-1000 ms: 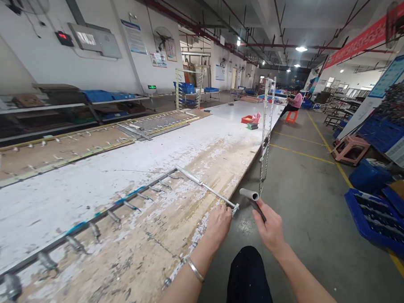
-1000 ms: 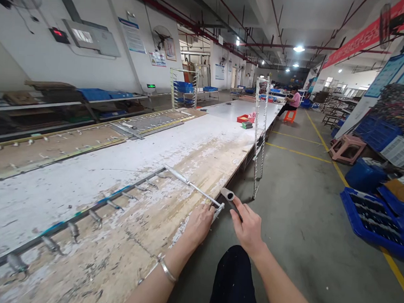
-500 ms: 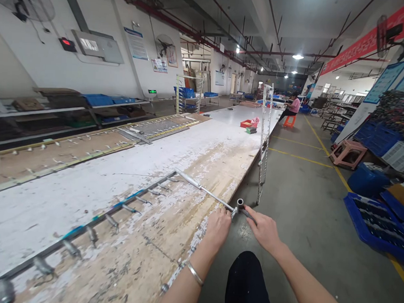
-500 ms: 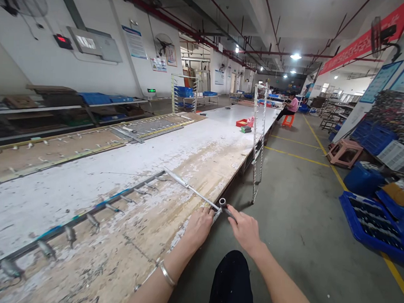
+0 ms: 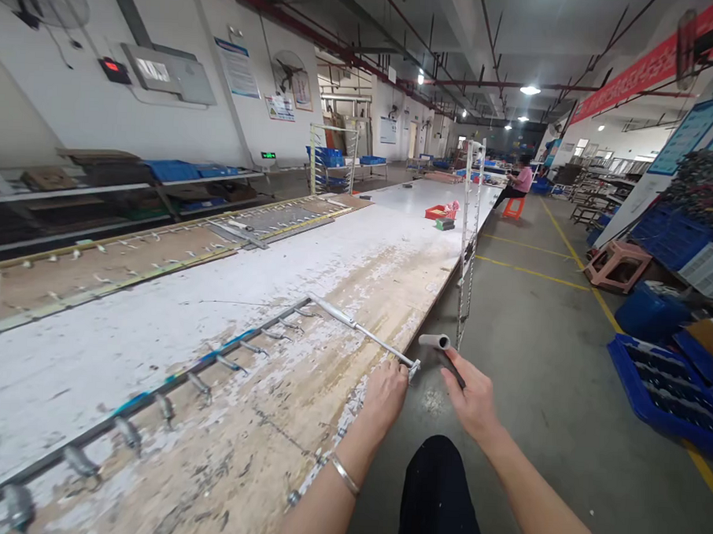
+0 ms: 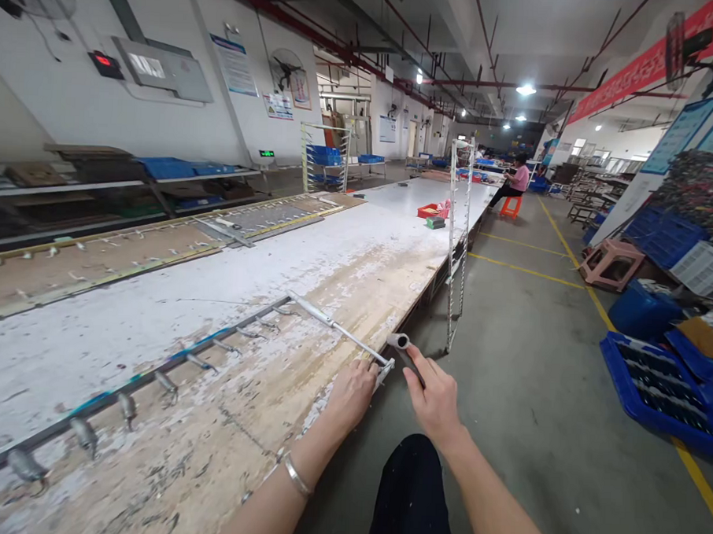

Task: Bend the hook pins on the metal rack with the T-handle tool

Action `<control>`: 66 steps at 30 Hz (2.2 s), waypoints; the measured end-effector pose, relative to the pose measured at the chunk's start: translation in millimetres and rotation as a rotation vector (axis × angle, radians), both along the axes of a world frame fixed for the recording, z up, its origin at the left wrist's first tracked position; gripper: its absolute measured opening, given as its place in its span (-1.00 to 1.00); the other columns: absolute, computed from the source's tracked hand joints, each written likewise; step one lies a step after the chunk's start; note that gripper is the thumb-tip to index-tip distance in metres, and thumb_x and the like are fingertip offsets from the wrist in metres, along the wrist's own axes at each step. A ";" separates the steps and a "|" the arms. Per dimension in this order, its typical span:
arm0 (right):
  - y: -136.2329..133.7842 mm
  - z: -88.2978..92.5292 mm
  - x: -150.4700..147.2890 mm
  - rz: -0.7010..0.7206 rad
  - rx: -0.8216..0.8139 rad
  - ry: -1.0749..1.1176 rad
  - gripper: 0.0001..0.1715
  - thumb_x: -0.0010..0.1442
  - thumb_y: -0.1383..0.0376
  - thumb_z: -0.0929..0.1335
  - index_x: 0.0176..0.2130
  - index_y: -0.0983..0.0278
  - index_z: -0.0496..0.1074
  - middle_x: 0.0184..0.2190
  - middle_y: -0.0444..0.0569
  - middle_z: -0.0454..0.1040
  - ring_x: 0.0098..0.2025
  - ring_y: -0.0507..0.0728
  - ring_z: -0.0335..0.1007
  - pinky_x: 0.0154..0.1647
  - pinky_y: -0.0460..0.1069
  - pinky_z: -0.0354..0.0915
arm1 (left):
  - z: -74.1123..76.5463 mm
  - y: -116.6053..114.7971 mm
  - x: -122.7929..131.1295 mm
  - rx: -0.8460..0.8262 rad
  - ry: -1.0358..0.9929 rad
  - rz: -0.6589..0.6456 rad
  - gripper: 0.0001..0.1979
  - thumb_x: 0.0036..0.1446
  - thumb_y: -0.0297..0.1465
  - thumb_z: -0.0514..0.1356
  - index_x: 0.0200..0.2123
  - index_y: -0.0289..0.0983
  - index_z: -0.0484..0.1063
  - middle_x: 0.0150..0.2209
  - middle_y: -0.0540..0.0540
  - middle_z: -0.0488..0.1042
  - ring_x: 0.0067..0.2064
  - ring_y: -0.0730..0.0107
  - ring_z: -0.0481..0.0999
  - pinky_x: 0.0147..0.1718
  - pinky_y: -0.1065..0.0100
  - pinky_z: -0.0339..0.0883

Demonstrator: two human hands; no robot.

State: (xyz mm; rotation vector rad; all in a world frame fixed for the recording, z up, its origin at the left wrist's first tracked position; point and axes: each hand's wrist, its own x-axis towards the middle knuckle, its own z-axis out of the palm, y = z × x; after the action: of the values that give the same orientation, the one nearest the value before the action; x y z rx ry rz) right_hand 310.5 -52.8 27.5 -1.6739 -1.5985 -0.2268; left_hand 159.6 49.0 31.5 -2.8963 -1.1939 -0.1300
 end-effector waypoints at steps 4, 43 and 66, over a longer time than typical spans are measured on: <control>1.1 -1.5 -2.2 -0.004 -0.198 -0.094 -0.56 0.36 0.25 0.19 0.17 0.15 0.36 -0.31 -0.05 0.60 -0.28 0.11 0.54 -0.27 -0.08 0.40 | -0.8 0.3 -1.0 -0.005 -0.021 -0.010 -0.69 0.26 -0.55 -0.05 -0.12 -0.34 0.47 -0.12 -0.23 0.50 -0.06 0.15 0.46 -0.11 0.23 0.34; 3.8 8.3 -6.4 -0.044 -0.182 -0.171 -0.54 0.36 0.24 0.19 0.20 0.16 0.34 -0.37 -0.03 0.55 -0.36 0.09 0.50 -0.35 -0.11 0.35 | -0.7 7.4 -2.1 -0.020 -0.041 -0.007 -0.68 0.25 -0.54 -0.05 -0.09 -0.32 0.47 -0.07 -0.22 0.49 -0.02 0.14 0.44 -0.06 0.22 0.33; -2.3 18.3 -7.4 0.081 0.046 0.221 -0.53 0.35 0.21 0.21 0.20 0.18 0.32 0.04 -0.02 0.51 0.01 0.15 0.48 0.00 0.01 0.41 | 2.8 16.4 2.3 -0.226 -0.211 0.099 -0.68 0.32 -0.35 -0.03 -0.19 -0.18 0.54 -0.13 -0.12 0.53 -0.05 0.26 0.49 -0.13 0.35 0.29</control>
State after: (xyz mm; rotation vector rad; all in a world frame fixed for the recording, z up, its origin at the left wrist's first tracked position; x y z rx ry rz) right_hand 303.1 -55.1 45.8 -1.5381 -1.4803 -0.0347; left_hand 161.9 65.4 34.3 -3.0697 -1.4725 -0.3278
